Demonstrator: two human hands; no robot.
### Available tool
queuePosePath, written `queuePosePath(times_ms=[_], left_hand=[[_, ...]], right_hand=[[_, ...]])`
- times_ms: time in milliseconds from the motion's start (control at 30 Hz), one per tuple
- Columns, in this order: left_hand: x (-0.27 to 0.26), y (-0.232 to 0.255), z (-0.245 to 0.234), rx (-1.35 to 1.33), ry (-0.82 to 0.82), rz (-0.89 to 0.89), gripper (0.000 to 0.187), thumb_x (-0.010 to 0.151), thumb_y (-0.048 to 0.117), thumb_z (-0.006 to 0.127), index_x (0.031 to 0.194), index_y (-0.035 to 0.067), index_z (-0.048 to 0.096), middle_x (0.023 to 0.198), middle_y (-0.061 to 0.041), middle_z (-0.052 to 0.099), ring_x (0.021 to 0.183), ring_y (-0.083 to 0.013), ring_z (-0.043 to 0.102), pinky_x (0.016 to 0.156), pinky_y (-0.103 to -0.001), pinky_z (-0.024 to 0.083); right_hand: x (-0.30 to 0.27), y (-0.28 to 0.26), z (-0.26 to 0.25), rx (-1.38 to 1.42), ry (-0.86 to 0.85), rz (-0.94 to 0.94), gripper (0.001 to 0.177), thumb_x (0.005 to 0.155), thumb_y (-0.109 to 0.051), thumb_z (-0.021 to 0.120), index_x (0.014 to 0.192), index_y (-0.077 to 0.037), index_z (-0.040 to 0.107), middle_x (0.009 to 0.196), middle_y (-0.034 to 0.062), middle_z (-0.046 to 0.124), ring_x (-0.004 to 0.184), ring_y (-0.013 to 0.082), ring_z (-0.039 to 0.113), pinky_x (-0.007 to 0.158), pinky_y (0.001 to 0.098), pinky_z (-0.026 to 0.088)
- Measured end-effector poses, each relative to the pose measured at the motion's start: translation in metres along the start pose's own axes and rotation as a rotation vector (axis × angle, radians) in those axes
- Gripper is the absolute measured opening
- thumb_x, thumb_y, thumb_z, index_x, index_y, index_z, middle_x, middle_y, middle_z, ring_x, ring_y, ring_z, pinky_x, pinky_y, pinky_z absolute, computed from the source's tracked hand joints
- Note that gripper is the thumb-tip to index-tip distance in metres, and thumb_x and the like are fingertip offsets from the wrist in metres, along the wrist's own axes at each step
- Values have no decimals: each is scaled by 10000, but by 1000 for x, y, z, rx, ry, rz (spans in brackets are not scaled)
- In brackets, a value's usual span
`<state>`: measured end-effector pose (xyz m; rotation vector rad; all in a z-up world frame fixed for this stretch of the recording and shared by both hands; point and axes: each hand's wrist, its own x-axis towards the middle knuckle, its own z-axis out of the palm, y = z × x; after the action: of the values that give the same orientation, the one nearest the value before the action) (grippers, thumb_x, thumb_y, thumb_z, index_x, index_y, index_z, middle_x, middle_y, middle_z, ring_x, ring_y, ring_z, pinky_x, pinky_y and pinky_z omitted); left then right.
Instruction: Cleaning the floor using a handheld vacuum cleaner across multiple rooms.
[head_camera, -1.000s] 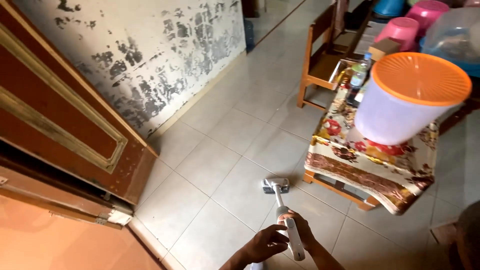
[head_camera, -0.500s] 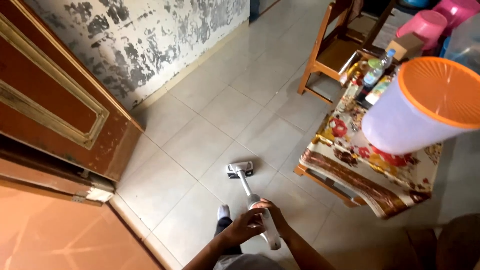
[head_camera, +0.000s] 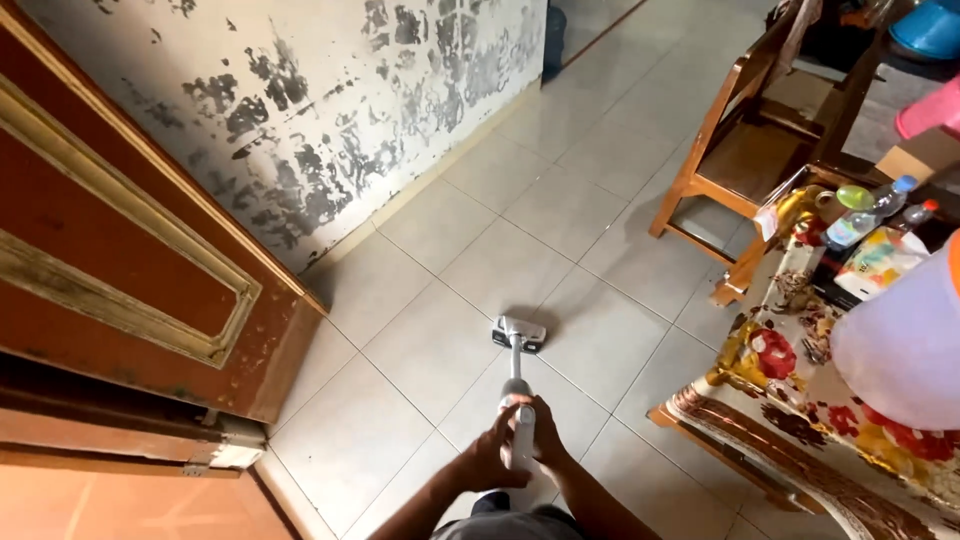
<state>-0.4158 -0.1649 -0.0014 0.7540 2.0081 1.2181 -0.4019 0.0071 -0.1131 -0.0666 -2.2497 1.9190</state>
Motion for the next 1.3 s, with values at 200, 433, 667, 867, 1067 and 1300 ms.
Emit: queuePosePath(times_ms=[200,433,667,867,1067,1300], left_hand=[[14,17,-74,-25,121,-82,1087,715,58,774,1626,193,197,1272,-146,680,1173,-272,670,963,-387,576],[52,18,-139,170,299,-194,915,701,71,728,1537,213,385,1244,-168,685,1084,-297,716,875,-394,623],[110,6,-205,257,312,-143,832,715,81,752,1494,196,486,1132,-190,732,1038,-328,737,863,-398,603],[183,22,-256,133,201,-77,794,742,39,691,1493,158,461,1074,-191,764,1034,-295,758,889,-386,592],[282,-5,-281,-112,278,-63,769,878,91,720,1531,88,313,1182,-146,736,1103,-229,732,920,-357,600],[373,-11,-237,-459,294,-357,881,932,185,688,1608,164,123,1196,-125,642,1085,-222,682,920,-354,573]], right_hand=[[22,-106,-40,69,-191,528,685,933,-331,628,1559,-253,361,1511,47,440,1351,198,477,950,418,618],[53,-112,-93,21,-375,407,516,1035,-361,537,1459,-73,479,1464,90,613,1320,234,605,1008,356,534],[165,-90,-61,126,-455,433,463,1024,-324,562,1424,-95,517,1352,69,676,1168,170,656,909,328,534],[285,-77,-27,176,-389,584,418,1023,-398,536,1297,-86,576,1245,86,735,1095,167,709,895,330,570],[368,-92,-49,280,-191,611,468,997,-410,525,1355,-111,551,1218,109,759,1107,216,722,900,384,558],[366,-99,-88,96,-194,364,624,929,-328,679,1480,-137,457,1450,56,592,1354,221,571,1040,405,544]])
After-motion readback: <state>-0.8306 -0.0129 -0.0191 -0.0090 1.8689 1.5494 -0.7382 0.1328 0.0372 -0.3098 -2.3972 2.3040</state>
